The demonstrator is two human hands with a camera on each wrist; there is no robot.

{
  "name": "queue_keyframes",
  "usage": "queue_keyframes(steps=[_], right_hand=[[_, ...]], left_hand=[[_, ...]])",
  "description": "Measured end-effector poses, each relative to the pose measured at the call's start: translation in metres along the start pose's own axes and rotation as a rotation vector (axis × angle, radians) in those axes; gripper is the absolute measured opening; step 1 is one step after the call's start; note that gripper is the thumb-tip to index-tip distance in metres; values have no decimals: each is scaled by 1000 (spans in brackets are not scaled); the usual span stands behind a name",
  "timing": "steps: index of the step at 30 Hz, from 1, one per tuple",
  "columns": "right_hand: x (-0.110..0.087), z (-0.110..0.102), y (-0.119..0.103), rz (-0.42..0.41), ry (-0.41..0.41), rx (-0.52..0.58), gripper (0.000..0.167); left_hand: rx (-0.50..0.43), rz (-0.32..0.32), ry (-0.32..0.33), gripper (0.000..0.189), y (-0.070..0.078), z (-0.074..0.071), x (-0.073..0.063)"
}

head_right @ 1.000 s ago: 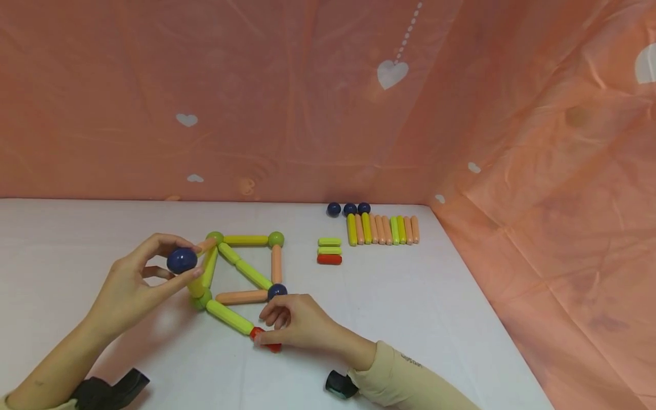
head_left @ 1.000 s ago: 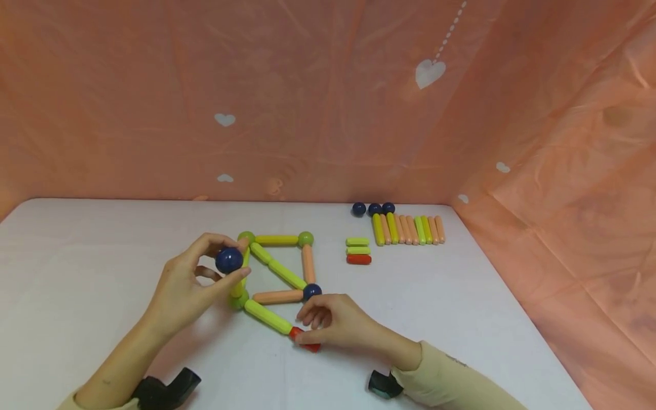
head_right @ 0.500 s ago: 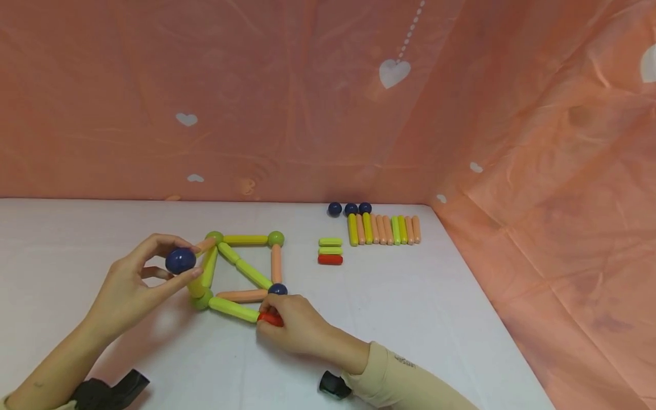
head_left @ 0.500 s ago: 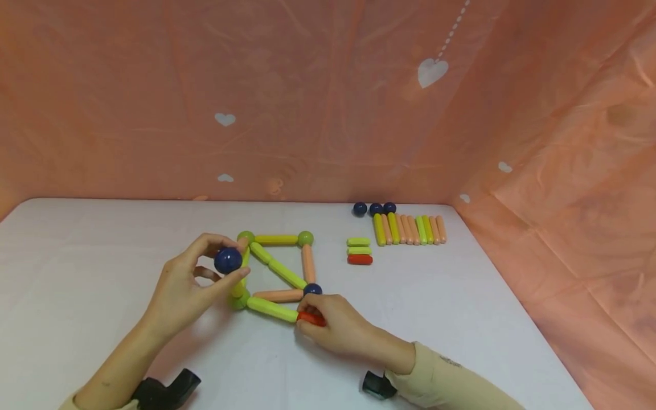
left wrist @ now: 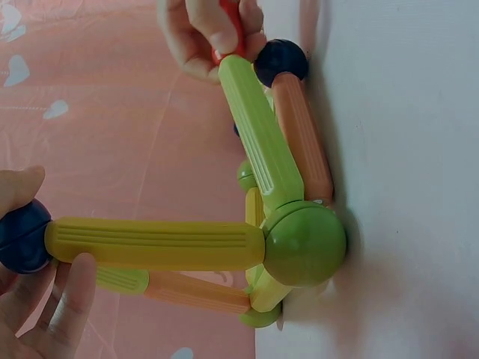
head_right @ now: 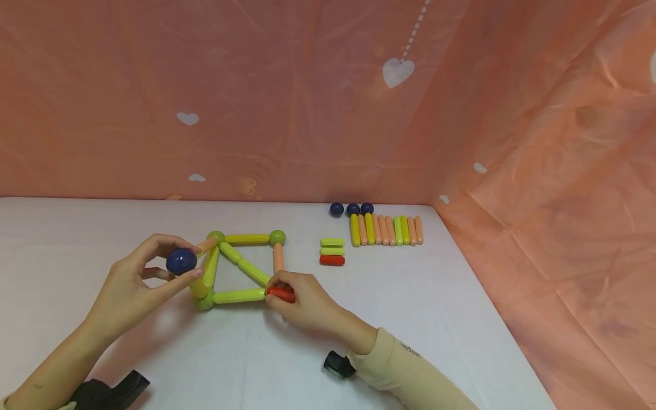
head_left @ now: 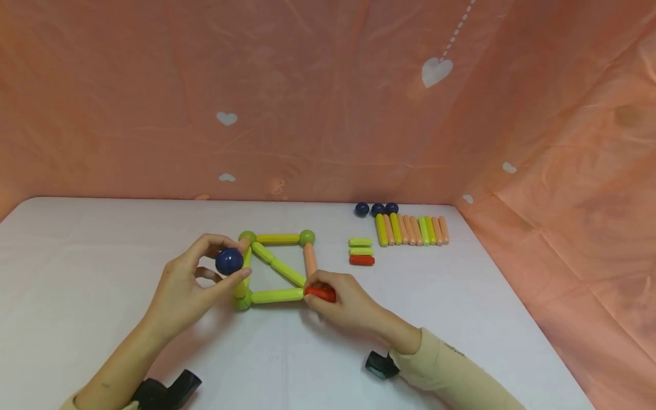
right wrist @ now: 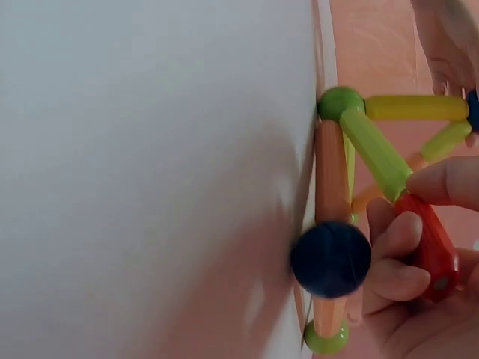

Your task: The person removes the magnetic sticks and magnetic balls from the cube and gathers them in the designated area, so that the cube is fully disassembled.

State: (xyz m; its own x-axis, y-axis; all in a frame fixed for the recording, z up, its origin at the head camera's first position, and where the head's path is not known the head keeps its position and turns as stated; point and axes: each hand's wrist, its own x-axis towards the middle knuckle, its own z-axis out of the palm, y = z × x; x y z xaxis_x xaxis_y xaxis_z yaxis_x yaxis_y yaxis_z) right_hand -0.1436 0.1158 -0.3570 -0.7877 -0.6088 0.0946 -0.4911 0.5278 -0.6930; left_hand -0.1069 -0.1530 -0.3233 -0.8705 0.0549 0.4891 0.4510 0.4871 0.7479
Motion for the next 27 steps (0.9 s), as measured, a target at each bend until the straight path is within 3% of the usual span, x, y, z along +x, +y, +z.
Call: queue_keyframes(steps=[8,13,20,27], right_hand=[[1,-16,16,102,121,75,21],[-7,-32,35,99,197,74,29],[-20,-47,57,97,178,-4,33],[-24,-56,64,203,178,-75,24]], left_hand=[[-1,-5,-2,39,0,0,-1],[-1,-10,-10,39,1,0,-1],[5,-12,-15,39,1,-1,0],[1,-10,-22,39,2,0,0]])
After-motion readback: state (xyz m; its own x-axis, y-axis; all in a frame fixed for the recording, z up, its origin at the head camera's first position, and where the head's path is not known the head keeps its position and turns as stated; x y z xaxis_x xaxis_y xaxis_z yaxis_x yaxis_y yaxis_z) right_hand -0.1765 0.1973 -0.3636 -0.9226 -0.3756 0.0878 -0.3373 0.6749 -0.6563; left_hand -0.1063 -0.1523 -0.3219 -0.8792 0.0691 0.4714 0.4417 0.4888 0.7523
